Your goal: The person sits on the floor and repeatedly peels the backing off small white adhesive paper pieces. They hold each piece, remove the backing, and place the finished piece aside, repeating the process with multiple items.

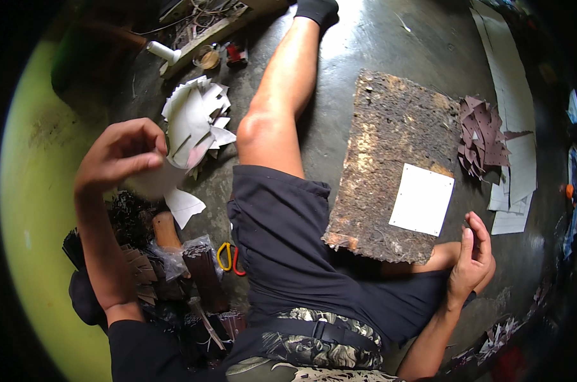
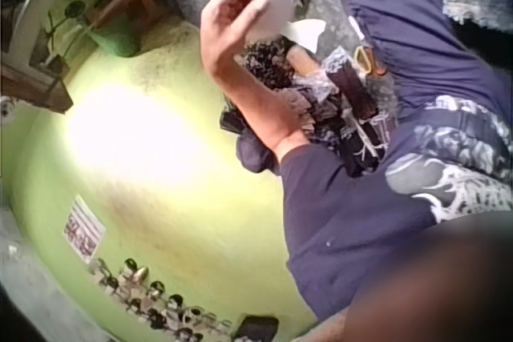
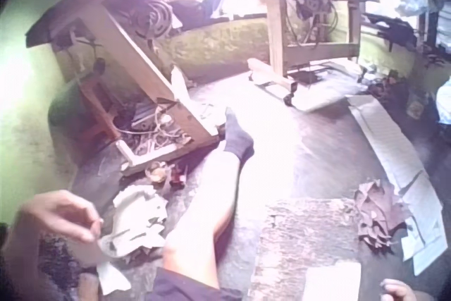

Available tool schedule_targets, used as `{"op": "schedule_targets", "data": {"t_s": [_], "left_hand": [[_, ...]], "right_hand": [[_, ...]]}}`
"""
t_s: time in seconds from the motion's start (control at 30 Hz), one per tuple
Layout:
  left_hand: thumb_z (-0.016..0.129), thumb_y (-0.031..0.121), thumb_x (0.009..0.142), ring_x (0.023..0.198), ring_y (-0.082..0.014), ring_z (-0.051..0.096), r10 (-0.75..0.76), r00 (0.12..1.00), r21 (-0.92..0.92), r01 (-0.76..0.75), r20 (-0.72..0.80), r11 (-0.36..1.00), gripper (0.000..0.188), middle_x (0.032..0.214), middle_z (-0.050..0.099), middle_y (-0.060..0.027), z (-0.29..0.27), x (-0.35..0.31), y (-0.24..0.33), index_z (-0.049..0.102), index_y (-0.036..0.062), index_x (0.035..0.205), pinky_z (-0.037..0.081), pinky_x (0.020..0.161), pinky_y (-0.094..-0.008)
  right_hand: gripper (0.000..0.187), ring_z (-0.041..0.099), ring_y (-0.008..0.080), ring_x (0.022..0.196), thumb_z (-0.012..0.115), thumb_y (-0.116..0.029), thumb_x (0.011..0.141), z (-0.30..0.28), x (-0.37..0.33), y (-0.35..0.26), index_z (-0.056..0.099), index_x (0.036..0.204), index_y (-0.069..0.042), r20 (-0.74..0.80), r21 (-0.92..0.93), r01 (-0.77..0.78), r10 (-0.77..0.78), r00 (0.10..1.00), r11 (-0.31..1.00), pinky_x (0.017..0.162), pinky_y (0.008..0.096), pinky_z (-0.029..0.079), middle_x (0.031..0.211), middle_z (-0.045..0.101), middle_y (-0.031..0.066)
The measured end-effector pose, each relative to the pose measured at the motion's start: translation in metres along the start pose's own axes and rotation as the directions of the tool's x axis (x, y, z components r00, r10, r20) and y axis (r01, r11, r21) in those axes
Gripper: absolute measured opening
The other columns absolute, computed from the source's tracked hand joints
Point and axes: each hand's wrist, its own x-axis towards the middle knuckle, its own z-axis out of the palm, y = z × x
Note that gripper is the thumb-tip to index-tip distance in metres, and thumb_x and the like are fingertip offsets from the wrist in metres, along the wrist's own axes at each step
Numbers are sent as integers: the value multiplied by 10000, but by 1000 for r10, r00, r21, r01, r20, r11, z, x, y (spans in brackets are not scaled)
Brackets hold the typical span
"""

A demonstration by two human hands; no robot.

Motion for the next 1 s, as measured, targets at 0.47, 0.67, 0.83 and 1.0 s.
{"op": "schedule_targets", "data": {"t_s": [0.47,0.67,0.83,1.0], "left_hand": [[757,23,1076,984,-230,766,321,916,-11,-333,-241,943,286,1167,769,-147,316,121,78,692,5,1354,614,867,-347],[819,61,1015,1099,-412,740,733,667,495,-597,-130,631,386,1276,714,-202,331,127,90,702,24,1382,614,927,-478],[824,86,1023,995,-407,784,611,790,81,-607,-48,791,323,1193,743,-192,365,152,102,749,30,1332,631,856,-481],[836,90,1009,904,-344,800,629,774,193,-608,-74,770,256,1119,751,-134,368,153,96,791,63,1260,634,761,-451]], "right_hand": [[376,720,105,935,755,-233,1150,15,19,-46,742,1373,69,435,401,-563,390,812,723,784,268,577,1133,791,74],[215,595,29,774,828,-60,1071,36,18,-43,808,1267,26,289,176,-308,250,924,935,689,198,474,1041,729,-23],[198,653,40,886,802,-28,1081,35,26,-31,811,1274,17,260,194,-310,256,931,931,813,221,550,1072,759,-16],[203,700,52,971,797,-34,1085,30,25,-19,806,1279,22,312,354,-443,343,886,824,894,224,578,1117,803,23]]}}
